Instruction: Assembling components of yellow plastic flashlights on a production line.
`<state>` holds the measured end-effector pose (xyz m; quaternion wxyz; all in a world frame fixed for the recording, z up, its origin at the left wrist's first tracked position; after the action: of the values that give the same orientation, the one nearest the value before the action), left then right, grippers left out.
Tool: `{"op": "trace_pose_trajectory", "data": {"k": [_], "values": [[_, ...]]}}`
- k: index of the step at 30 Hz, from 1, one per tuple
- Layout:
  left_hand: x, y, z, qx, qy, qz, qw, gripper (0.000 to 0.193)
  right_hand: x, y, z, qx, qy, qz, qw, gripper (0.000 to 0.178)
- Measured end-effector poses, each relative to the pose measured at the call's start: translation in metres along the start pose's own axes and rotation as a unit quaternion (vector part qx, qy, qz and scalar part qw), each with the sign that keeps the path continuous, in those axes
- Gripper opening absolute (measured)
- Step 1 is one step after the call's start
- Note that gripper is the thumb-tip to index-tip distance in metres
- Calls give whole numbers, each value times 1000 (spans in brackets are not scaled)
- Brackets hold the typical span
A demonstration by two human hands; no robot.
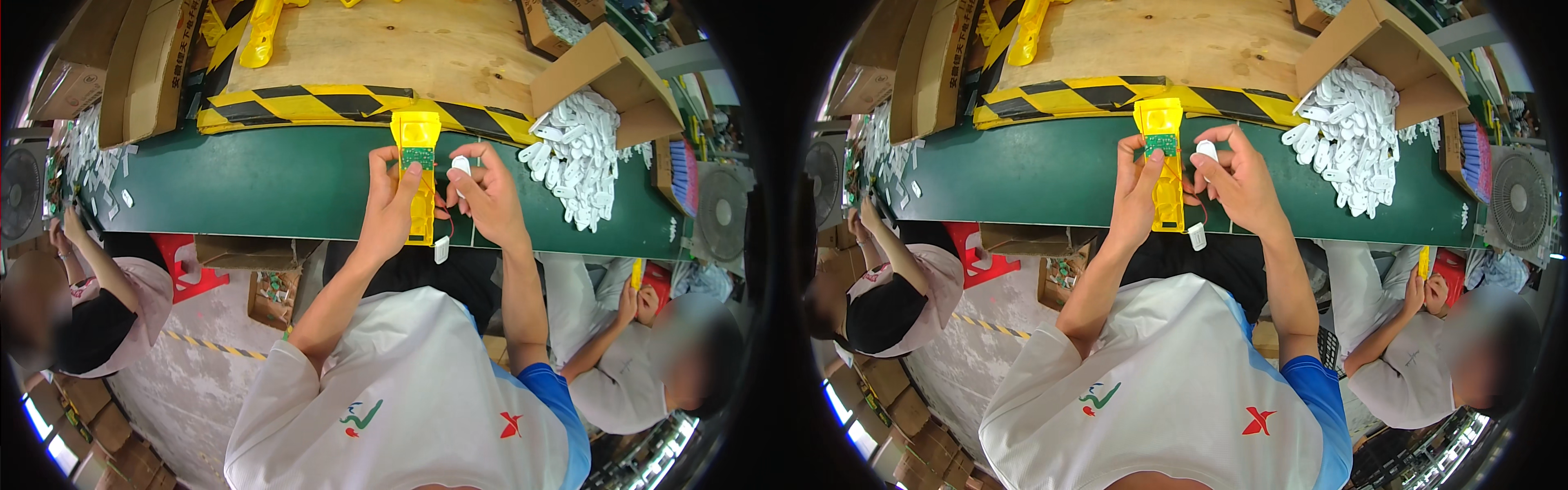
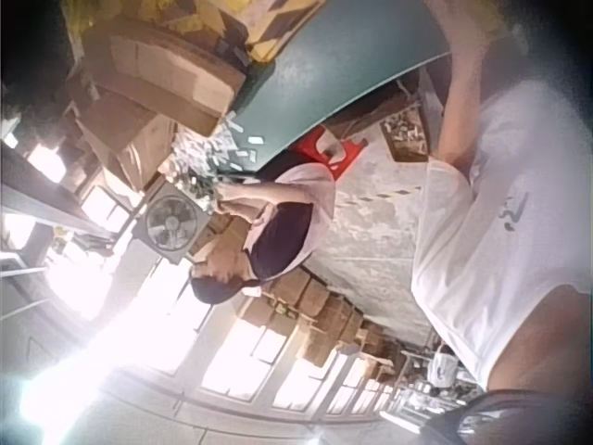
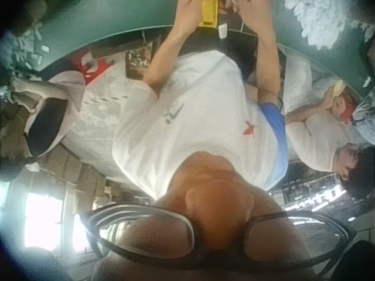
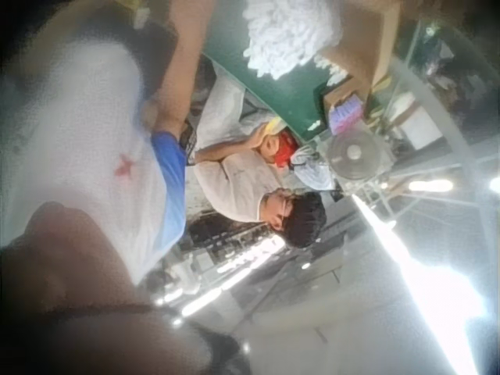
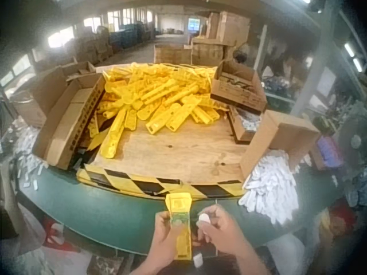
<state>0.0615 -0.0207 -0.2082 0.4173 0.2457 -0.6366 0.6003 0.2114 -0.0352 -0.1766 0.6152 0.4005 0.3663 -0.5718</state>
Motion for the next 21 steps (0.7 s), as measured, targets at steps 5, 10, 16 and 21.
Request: {"op": "trace_pose_trajectory", "data": {"k": [5, 10, 16, 21], "values": [[-1, -1, -4, -3, 2, -31, 999, 24, 1, -3, -1, 61, 18, -6, 998, 20], [-2, -3, -6, -11, -1, -52, 999, 22, -3, -5, 0, 22, 55, -23, 998, 18], [-1, -3, -4, -11, -17, -75, 997, 22, 4, -10, -4, -3, 35, -85, 996, 14], [-1, -2, -4, -21, -30, -130, 991, 22, 10, -8, -6, 23, 25, -65, 997, 13]]}}
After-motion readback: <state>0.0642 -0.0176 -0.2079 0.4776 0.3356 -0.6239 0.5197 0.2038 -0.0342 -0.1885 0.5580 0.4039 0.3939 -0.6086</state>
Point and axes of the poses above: each hand's wrist, its own z-axis away from the middle knuckle, its own y-axis out of the back of the hand, x = y × z, the point moved 4 cm from there along -z, towards the middle knuckle, and after that the axes turned 12 degrees about -y, right-handed, at the moved point
